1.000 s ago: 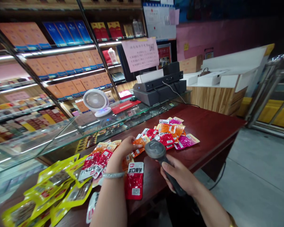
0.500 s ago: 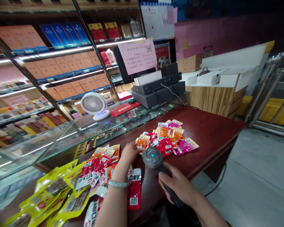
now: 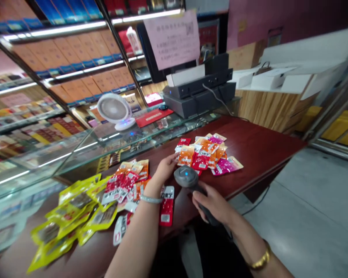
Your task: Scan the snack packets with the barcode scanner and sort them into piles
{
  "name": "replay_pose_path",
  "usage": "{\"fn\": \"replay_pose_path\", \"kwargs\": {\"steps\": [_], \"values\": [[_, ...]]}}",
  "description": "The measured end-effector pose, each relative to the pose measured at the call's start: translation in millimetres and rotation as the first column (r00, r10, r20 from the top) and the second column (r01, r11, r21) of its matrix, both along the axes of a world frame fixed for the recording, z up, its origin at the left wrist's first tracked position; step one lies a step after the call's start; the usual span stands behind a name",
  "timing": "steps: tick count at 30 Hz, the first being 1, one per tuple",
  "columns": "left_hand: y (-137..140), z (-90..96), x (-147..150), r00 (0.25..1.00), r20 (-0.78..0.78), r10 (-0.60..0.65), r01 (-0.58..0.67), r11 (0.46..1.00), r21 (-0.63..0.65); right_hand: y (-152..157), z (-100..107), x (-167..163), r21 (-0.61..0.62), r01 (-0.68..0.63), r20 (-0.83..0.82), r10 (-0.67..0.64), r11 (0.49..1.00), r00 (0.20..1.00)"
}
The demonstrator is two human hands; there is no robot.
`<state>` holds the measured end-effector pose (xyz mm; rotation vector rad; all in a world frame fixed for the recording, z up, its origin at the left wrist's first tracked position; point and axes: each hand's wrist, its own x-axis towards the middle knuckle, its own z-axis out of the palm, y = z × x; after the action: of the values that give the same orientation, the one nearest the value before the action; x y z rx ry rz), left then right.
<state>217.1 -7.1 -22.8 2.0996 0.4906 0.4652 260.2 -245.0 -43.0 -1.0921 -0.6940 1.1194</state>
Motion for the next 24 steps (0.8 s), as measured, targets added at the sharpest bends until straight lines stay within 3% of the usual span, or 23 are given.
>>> {"fn": "replay_pose_path", "kwargs": {"steps": [2,4,7,10,14,16,19,24], "values": [[0,8.6,-7,0.997,-0.055,0.059,-0.046,0.975,0.218,1,4,2,-0.001,-0.005,-0.006,0.005,1.000,1.000],[-2,18.7,-10,0.987,-0.096,0.128,-0.091,0.942,0.324,1,6,3,-0.006,-0.019,-0.002,0.019,1.000,1.000],[-6,39.0,-9,0.973,-0.104,0.204,-0.155,0.920,0.359,0,7,3,0.000,-0.017,0.019,0.017,1.000,1.000],[-11,66.3,-12,0.976,-0.109,0.187,-0.140,0.930,0.340,-2,7,1,0.012,-0.010,0.038,0.010,1.000,0.999],[-26,93.0,-45,0.943,-0.265,0.201,-0.081,0.912,0.402,-3,8,-1,0.026,0.008,0.057,-0.009,1.000,0.998],[-40,90.7,-75,0.873,-0.396,0.284,-0.050,0.860,0.508,-5,10,-2,0.021,-0.004,0.057,0.003,1.000,0.998],[-68,67.4,-118,0.755,-0.475,0.453,-0.021,0.740,0.672,-12,14,-2,0.015,-0.058,0.089,0.056,0.998,0.994],[-102,28.7,-144,0.720,-0.430,0.544,-0.050,0.659,0.750,-30,12,-13,-0.033,-0.143,0.156,0.146,0.989,0.977]]}}
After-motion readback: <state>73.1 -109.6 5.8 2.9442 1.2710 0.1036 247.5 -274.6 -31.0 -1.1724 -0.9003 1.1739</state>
